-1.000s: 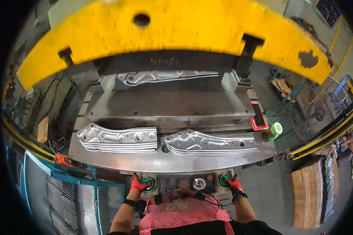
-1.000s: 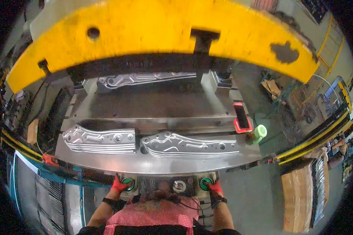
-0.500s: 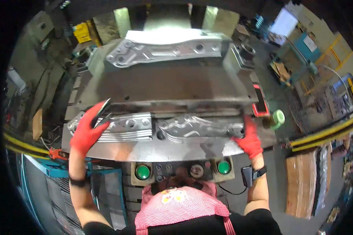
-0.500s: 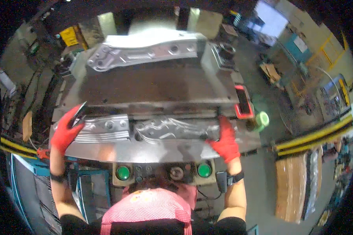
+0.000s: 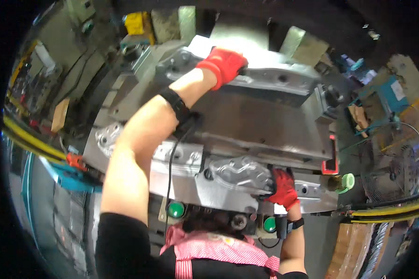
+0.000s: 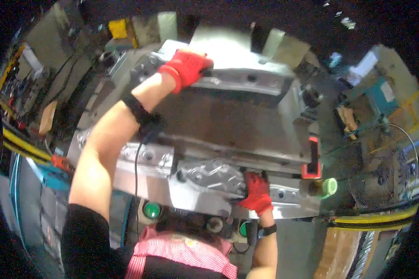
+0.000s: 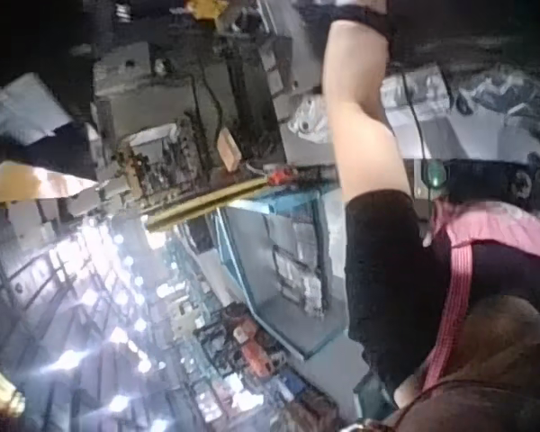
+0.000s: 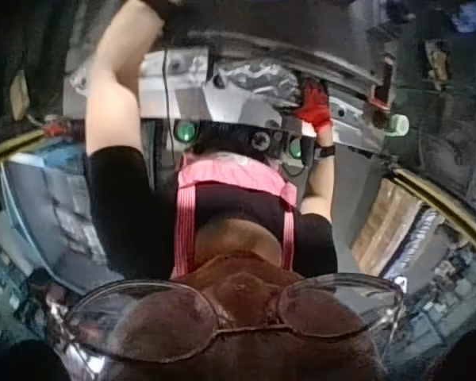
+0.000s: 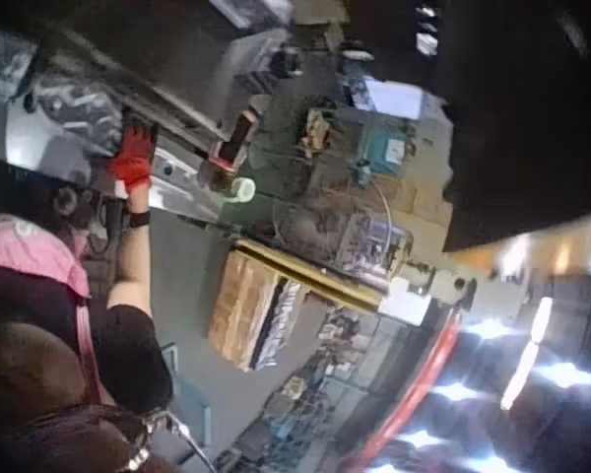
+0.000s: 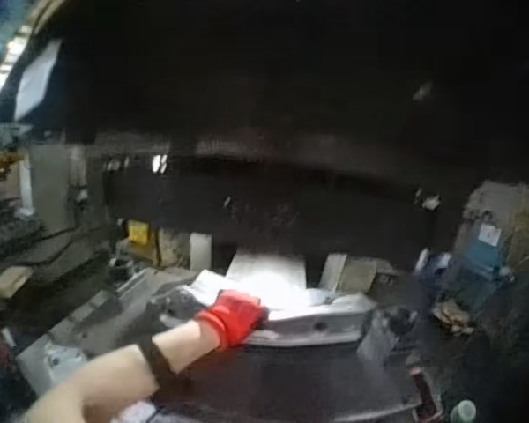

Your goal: Manually loading and unloading metal parts into a large industrial hydraulic press and activating the press cycle.

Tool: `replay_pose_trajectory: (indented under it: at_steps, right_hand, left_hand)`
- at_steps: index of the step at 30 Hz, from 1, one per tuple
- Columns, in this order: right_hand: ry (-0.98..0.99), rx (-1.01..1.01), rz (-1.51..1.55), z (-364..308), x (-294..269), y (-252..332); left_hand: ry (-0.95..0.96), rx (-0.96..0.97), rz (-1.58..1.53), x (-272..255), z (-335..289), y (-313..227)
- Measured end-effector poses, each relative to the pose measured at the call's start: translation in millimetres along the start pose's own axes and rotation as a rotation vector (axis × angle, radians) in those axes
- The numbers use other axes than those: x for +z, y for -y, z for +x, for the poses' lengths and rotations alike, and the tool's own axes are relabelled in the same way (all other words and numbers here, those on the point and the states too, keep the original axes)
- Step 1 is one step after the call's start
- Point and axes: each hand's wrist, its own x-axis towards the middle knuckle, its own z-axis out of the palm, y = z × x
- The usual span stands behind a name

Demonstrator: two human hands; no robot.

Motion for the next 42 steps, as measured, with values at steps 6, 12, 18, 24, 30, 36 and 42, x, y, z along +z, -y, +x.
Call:
replay_pose_trajectory:
  at_steps: [6, 12, 18, 24, 30, 36, 42]
  right_hand:
    - [0.098, 0.093, -0.029, 1.2, -11.5, 7.1]
    - [0.140, 0.051, -0.069, 2.6, -3.1, -5.6]
    - [0.294, 0.146, 0.066, 8.9, -10.9, -17.4]
    - [0.117, 0.164, 0.039, -5.8, -21.6, 0.7]
    - [-0.399, 0.123, -0.195, 5.3, -104.9, 53.7]
    - [-0.676, -0.090, -0.406, 167.4, -147.4, 103.6]
    - [-0.881, -0.202, -0.703, 295.4, -111.7, 119.2]
  left_hand:
    - [-0.115, 0.139, -0.129, -65.1, -145.7, 23.2]
    - [0.295, -0.004, -0.100, -51.1, -269.8, 63.0]
    - [0.488, -0.143, -0.154, 18.1, -302.0, 73.6]
    - [0.422, -0.172, -0.147, 36.9, -310.3, 40.3]
    - [-0.015, -0.363, -0.240, -1.6, -341.1, 14.5]
    - [-0.150, -0.411, -0.293, 0.0, -329.6, -6.4]
    - [-0.113, -0.533, -0.330, 7.3, -359.6, -18.0]
